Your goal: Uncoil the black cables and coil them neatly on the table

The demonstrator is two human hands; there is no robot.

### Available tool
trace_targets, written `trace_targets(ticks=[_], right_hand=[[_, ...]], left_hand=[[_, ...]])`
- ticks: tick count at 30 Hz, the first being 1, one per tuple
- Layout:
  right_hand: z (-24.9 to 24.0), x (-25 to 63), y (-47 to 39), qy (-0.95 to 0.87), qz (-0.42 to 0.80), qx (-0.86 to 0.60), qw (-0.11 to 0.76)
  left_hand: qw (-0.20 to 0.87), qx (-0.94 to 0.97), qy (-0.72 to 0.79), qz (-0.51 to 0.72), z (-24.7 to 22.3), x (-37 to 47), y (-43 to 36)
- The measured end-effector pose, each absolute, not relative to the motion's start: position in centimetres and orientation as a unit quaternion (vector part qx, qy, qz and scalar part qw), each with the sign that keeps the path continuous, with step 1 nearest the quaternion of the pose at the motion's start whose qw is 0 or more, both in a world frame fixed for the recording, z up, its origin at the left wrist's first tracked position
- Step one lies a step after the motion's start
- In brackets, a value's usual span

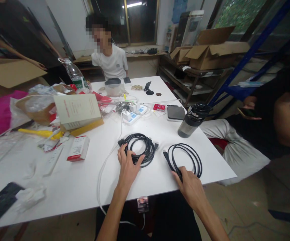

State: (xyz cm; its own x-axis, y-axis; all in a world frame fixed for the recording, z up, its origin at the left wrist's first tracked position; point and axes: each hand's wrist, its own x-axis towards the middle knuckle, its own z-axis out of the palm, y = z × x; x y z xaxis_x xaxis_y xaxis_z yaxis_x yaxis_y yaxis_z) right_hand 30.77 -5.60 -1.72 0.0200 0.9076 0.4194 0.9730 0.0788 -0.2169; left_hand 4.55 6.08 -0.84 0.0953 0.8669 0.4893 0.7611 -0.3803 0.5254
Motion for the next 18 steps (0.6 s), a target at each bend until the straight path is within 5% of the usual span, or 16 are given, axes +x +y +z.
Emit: trace_targets(ticks=[5, 8, 12, 18], right_hand=[[1.2, 30.3, -7.9, -0.588, 0.085, -0.706, 0.384], [3.6, 28.8, -9.4, -0.565, 0.155, -0.676, 0.447], [5.3, 25.6, -11.3, -0.609, 0.195, -0.607, 0.473], [5.7, 22.3, -13.2, -0.664, 0.258, -0.528, 0.463]], left_hand=[[0.099, 0.735, 0.529, 0.413, 0.3, 4.5, 3.8], [0.27, 0.717, 0.468, 0.44, 2.5, 5.1, 0.6], [0.555, 0.605, 0.395, 0.412, 6.0, 6.6, -4.3], [0.637, 0.476, 0.441, 0.416, 8.9, 5.9, -7.4]])
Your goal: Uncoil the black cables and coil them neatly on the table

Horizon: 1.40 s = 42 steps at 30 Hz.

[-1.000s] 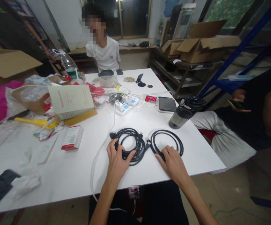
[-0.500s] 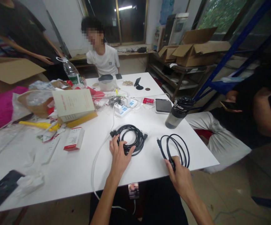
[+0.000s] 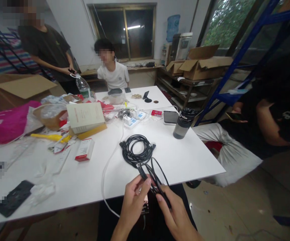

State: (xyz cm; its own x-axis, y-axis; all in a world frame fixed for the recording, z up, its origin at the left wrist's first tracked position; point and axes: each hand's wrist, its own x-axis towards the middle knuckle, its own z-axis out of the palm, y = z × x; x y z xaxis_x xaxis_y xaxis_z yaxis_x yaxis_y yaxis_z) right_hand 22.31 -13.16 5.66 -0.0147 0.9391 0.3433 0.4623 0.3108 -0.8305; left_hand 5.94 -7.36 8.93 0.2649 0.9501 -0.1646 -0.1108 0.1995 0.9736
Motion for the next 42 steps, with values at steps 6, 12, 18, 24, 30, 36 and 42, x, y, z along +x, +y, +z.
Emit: trace_targets(ticks=[6, 12, 18, 24, 30, 36, 42], right_hand=[[5.6, 27.1, -13.1, -0.579, 0.248, -0.585, 0.511], [6.2, 36.0, -14.1, -0.401, 0.214, -0.64, 0.619], [7.2, 39.8, -15.8, -0.294, 0.168, -0.617, 0.71], [6.1, 35.7, -16.4, -0.452, 0.192, -0.633, 0.598], [8.9, 25.1, -16.1, -0.648, 0.311, -0.508, 0.474], [12.3, 21.1, -14.4, -0.77, 0.406, -0.356, 0.341], [11.1, 22.5, -13.0, -0.803, 0.232, -0.463, 0.294]], left_hand=[[0.574, 0.43, 0.514, 0.47, 9.2, 0.0, -7.9], [0.479, 0.294, 0.537, 0.629, 10.4, -7.4, -7.4], [0.444, 0.213, 0.516, 0.701, 10.8, -10.7, -6.8], [0.533, 0.12, 0.507, 0.666, 7.5, -6.5, -7.0], [0.7, 0.068, 0.428, 0.567, 6.7, 0.4, -8.5], [0.752, 0.025, 0.394, 0.527, 9.4, 2.4, -8.8], [0.796, 0.039, 0.291, 0.529, 11.8, 3.1, -7.3]])
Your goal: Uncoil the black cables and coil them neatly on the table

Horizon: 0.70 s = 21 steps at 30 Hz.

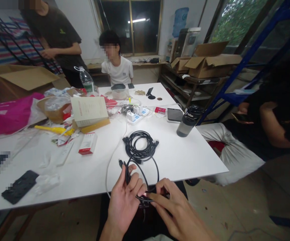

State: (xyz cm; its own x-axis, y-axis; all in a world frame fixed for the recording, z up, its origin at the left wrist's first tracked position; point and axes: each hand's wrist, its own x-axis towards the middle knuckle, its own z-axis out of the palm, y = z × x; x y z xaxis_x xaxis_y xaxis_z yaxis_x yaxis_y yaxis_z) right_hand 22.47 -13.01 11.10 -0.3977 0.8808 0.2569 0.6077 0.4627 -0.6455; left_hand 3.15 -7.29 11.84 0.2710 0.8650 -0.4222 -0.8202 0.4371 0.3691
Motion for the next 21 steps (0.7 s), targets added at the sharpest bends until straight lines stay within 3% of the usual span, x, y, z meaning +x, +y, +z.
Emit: trace_targets(ticks=[9, 14, 17, 21], right_hand=[[9.0, 22.3, -7.3, -0.794, -0.017, -0.48, 0.374], [6.4, 22.8, -1.0, -0.83, -0.024, -0.454, 0.324], [3.8, 22.7, 2.0, -0.858, 0.029, -0.437, 0.267], [0.8, 22.2, 3.2, -0.856, 0.061, -0.456, 0.237]], left_hand=[[0.814, 0.064, 0.185, 0.547, 10.7, 4.0, -0.1], [0.793, 0.099, 0.233, 0.554, 7.6, 4.6, 4.3], [0.719, 0.199, 0.327, 0.58, 5.4, 5.0, 6.0], [0.501, 0.408, 0.491, 0.584, 2.5, 4.7, 7.1]])
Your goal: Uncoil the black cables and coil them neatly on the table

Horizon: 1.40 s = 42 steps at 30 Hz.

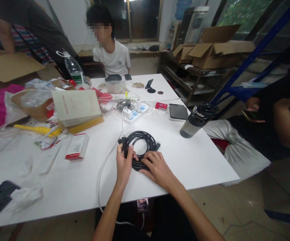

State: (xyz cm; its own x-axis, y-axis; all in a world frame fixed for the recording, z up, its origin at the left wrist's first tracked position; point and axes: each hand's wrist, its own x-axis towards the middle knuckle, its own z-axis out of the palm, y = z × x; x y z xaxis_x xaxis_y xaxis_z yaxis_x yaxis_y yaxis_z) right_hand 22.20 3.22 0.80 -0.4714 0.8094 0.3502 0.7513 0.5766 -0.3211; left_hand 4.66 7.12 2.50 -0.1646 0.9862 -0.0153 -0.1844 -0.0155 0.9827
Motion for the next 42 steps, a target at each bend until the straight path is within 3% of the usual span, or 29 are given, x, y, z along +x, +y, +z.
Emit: trace_targets(ticks=[5, 8, 25, 31, 42], right_hand=[[-0.2, 22.0, 2.8, -0.837, 0.054, -0.485, 0.249], [-0.1, 21.9, 2.9, -0.833, 0.049, -0.484, 0.266], [-1.1, 22.3, 3.3, -0.836, 0.003, -0.486, 0.253], [-1.0, 21.9, 3.2, -0.801, 0.0, -0.515, 0.304], [-2.0, 22.4, 3.8, -0.709, 0.099, -0.575, 0.395]], left_hand=[[0.198, 0.638, 0.567, 0.482, -0.8, 3.4, 7.8], [0.117, 0.684, 0.569, 0.441, -1.7, 3.2, 8.1], [-0.042, 0.739, 0.484, 0.467, -0.2, 3.4, 6.6], [0.069, 0.823, 0.449, 0.34, -0.4, 3.3, 7.1], [0.047, 0.789, 0.502, 0.35, -0.1, 3.7, 6.7]])
